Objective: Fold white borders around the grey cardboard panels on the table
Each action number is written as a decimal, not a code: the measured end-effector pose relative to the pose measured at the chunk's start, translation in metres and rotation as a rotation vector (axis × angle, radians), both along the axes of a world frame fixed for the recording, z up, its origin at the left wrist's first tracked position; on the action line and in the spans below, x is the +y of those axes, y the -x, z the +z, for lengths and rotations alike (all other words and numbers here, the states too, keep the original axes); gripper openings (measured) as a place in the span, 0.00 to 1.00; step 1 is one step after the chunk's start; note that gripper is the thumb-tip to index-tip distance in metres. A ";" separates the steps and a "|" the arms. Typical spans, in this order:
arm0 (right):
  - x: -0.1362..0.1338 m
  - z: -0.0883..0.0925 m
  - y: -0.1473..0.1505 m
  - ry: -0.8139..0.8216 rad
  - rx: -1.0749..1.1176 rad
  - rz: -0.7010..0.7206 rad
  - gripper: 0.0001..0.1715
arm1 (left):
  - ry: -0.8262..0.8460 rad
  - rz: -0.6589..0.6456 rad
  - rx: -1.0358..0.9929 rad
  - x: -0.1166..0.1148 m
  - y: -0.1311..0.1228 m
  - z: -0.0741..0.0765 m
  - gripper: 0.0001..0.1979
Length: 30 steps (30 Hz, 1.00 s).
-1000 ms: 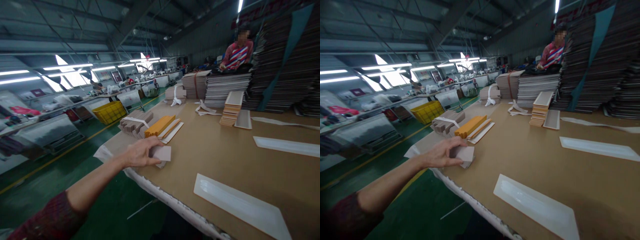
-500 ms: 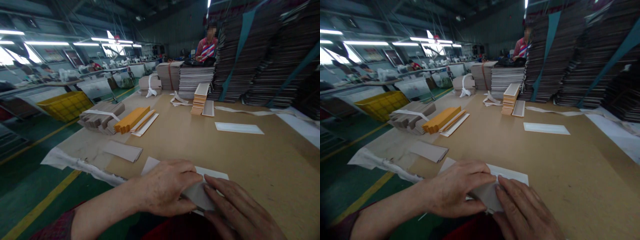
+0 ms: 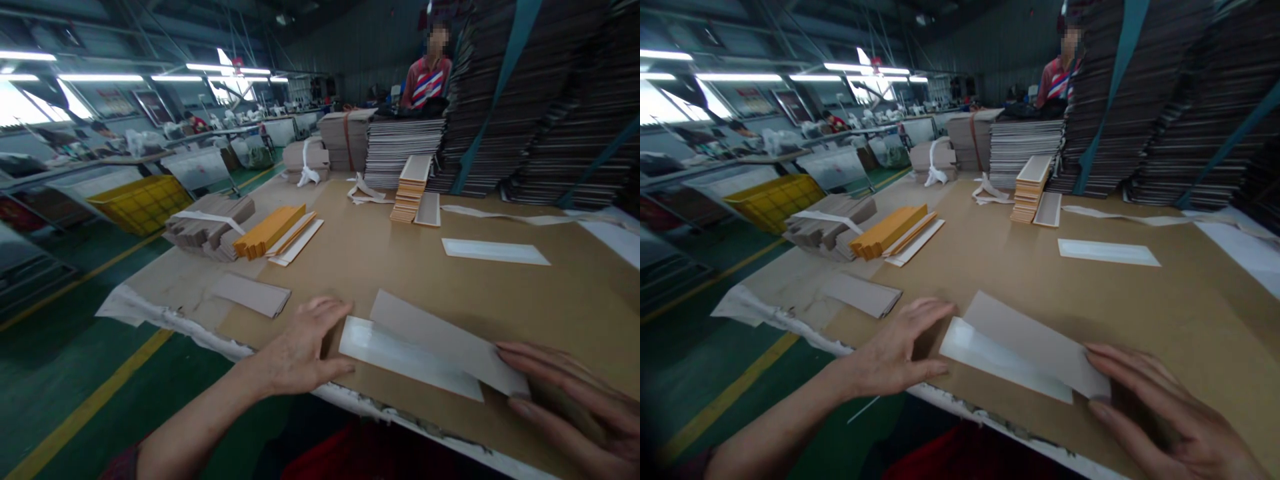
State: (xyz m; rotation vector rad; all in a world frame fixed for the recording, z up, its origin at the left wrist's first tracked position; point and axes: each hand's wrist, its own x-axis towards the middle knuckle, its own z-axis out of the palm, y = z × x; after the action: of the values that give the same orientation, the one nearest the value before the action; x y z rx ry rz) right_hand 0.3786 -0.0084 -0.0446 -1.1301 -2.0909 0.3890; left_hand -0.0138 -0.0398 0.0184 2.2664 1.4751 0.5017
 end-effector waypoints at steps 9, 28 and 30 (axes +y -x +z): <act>0.002 -0.013 0.019 0.021 -0.041 0.150 0.20 | -0.010 0.017 -0.118 0.003 0.002 -0.017 0.30; 0.014 -0.018 0.029 -0.046 -0.105 0.216 0.21 | -0.026 -0.001 -0.161 0.007 -0.001 -0.021 0.21; 0.015 -0.018 0.029 -0.056 -0.109 0.220 0.21 | -0.028 0.002 -0.158 0.007 -0.001 -0.020 0.21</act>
State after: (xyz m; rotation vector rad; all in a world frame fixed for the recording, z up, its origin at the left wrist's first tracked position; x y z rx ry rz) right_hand 0.3497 0.0067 -0.0630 -0.9097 -2.3166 0.3773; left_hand -0.0125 -0.0328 -0.0018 2.1910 1.4007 0.6897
